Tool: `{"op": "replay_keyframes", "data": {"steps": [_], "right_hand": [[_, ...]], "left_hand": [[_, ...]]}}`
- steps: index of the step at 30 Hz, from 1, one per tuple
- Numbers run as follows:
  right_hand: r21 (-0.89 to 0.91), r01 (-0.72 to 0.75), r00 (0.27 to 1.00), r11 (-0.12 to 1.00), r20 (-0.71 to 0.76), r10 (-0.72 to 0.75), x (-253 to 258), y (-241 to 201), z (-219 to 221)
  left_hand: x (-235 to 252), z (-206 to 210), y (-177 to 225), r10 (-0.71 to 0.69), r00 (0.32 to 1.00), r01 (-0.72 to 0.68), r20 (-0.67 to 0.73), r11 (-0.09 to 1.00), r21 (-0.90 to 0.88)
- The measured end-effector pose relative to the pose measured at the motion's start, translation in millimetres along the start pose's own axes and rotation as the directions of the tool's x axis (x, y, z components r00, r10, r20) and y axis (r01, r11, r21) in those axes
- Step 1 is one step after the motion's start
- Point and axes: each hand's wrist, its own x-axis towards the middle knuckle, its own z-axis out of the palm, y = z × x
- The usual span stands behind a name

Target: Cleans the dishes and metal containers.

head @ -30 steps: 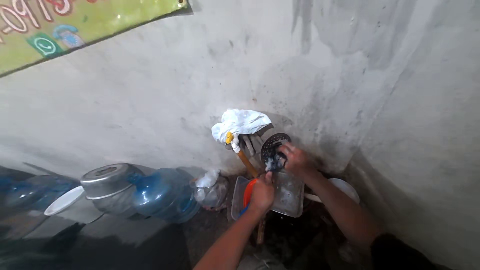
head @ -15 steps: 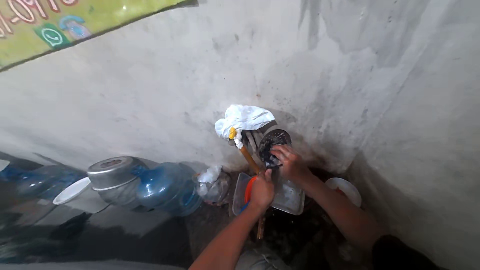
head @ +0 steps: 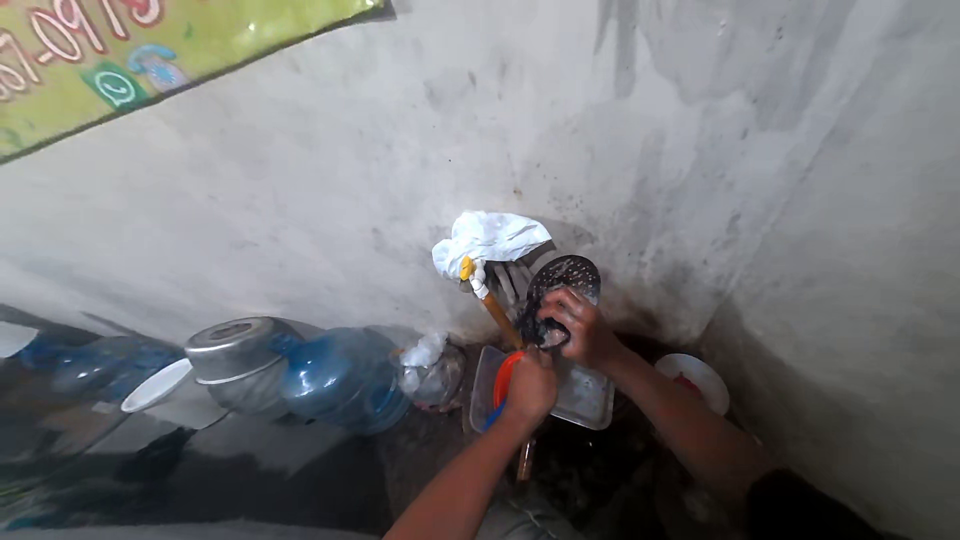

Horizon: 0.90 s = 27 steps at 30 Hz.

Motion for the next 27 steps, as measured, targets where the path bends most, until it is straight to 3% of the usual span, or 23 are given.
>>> {"op": "replay_keyframes", "data": {"steps": [2, 4, 7, 9, 11, 17, 21, 24, 27], "right_hand": [[-0.103, 0.028, 0.998, 0.994, 0.058, -0.022, -2.9, 4.5, -13.6], [-0.264, -0.006, 1.000, 0.965, 0.023, 0.012, -0.5, 9.6, -27.6], [-0.459, -0.187, 0.975, 0.869, -0.194, 0.107, 13.4, 16.7, -36.9], [-0.441, -0.248, 0.941, 0.863, -0.323, 0.105, 26.8, 15.8, -36.9], [-0.358, -0.237, 0.930, 0.903, -0.353, 0.104, 36.3, 6.7, -30.7], [-0.071, 0.045, 0.988, 0.996, -0.145, -0.055, 22.5, -9.4, -10.5], [-0.155, 0.019, 0.998, 0.988, -0.061, -0.029, -3.0, 7.7, -23.9], [-0.206, -0.148, 0.989, 0.967, -0.022, 0.147, -19.8, 27.7, -48.1], [-0.102, -0.456, 0.884, 0.884, -0.170, 0.436, -28.9, 40.1, -69.5]], "left_hand": [[0.7, 1.3, -3.0, 0.025, 0.999, -0.024, 0.025, 0.998, -0.061], [1.2, 3.5, -4.5, 0.048, 0.998, -0.041, 0.043, 0.990, -0.134], [2.3, 3.7, -2.2, 0.044, 0.998, -0.035, 0.052, 0.986, -0.161], [0.0, 1.3, 5.8, 0.033, 0.998, -0.026, 0.062, 0.995, -0.098], [-3.5, 0.1, 13.2, 0.030, 0.997, -0.028, 0.066, 0.999, -0.039], [-3.8, -4.1, 7.3, 0.033, 0.999, -0.033, 0.024, 0.999, -0.003], [0.6, -3.8, -5.4, 0.049, 0.999, -0.047, 0.018, 0.993, -0.109], [4.9, -5.7, -14.3, 0.025, 1.000, -0.024, 0.001, 0.970, -0.243], [5.1, -7.1, -14.5, 0.005, 1.000, -0.006, -0.005, 0.951, -0.308]]}}
